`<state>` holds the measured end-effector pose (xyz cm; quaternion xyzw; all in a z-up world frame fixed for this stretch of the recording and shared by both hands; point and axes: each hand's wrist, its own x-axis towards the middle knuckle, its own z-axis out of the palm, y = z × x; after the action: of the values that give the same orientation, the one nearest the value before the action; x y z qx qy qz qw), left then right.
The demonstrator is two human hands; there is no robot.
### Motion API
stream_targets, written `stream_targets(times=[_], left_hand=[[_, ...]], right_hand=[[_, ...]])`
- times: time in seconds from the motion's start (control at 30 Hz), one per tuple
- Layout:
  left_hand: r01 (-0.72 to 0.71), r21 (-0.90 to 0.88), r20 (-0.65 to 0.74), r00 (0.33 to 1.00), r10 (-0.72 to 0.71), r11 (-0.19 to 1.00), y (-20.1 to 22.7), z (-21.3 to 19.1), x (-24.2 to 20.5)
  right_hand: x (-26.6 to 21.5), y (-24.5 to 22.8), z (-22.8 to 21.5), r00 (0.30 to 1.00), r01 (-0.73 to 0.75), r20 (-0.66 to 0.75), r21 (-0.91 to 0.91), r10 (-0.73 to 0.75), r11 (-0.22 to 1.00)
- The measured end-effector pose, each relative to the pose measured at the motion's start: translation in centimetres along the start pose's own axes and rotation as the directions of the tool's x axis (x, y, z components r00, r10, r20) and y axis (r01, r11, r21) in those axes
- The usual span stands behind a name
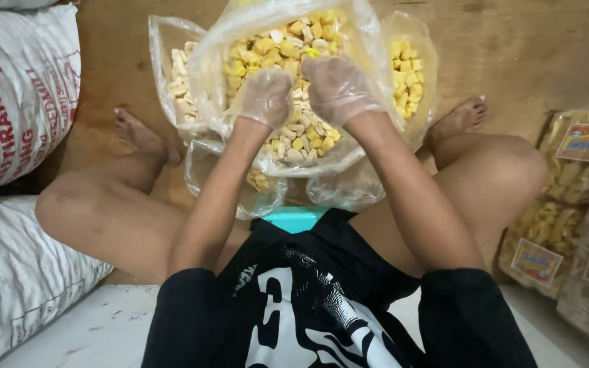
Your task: Mixing different varieties of snacks in a large plastic bag by hand
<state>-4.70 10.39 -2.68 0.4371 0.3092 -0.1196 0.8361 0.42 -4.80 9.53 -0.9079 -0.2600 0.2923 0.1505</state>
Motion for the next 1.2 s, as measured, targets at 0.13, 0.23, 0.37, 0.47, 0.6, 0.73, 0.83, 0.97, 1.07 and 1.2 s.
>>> stream_targets(times=[0.13, 0.23, 0.37, 0.47, 0.6, 0.73, 0.83, 0.97, 1.07, 1.2], left_hand=[[0.048, 0.928, -0.095, 0.989, 0.111, 0.368, -1.9, -3.4, 1.3], [-0.041, 0.988, 0.076, 0.968, 0.240, -0.148, -4.7, -7.2, 3.3], [-0.043, 0.902, 0.172, 0.949, 0.266, -0.430, -11.5, -12.6, 10.5], [-0.005, 0.971, 0.073, 0.958, 0.278, -0.239, -5.3, -7.4, 3.3], [-0.009, 0.970, 0.079, 0.956, 0.283, -0.243, -5.8, -7.4, 3.6], [-0.054, 0.958, 0.139, 0.946, 0.294, -0.280, -6.1, -7.1, 3.7], [-0.068, 0.951, 0.163, 0.938, 0.305, -0.300, -6.0, -7.2, 4.2], [-0.099, 0.938, 0.207, 0.928, 0.310, -0.331, -5.9, -8.4, 4.4], [-0.106, 0.930, 0.227, 0.919, 0.322, -0.353, -6.3, -8.4, 4.1], [-0.122, 0.924, 0.249, 0.911, 0.330, -0.363, -7.1, -8.5, 4.1]], right_hand=[[3.4, 2.1, 6.9, 0.986, -0.045, 0.155, -0.063, 0.055, 0.997], [2.9, 0.1, 8.6, 0.992, -0.115, 0.063, 0.038, 0.112, 0.993], [4.3, -0.4, 10.2, 0.989, 0.026, 0.145, -0.148, -0.004, 0.989], [6.5, 2.2, 12.5, 0.987, 0.105, 0.130, -0.105, -0.091, 0.989], [7.3, 1.6, 13.8, 0.997, 0.050, 0.071, -0.211, -0.036, 0.976], [8.9, 3.3, 15.9, 0.997, 0.025, 0.077, -0.263, -0.005, 0.965], [10.1, 5.5, 16.1, 0.996, -0.059, 0.053, -0.279, 0.077, 0.958], [7.5, 6.4, 12.7, 0.950, -0.035, -0.307, -0.264, -0.050, 0.964], [11.2, 9.9, 14.2, 0.866, -0.340, -0.254, 0.335, 0.431, 0.879], [6.1, 6.3, 11.5, 0.998, -0.002, -0.064, -0.324, -0.020, 0.946]])
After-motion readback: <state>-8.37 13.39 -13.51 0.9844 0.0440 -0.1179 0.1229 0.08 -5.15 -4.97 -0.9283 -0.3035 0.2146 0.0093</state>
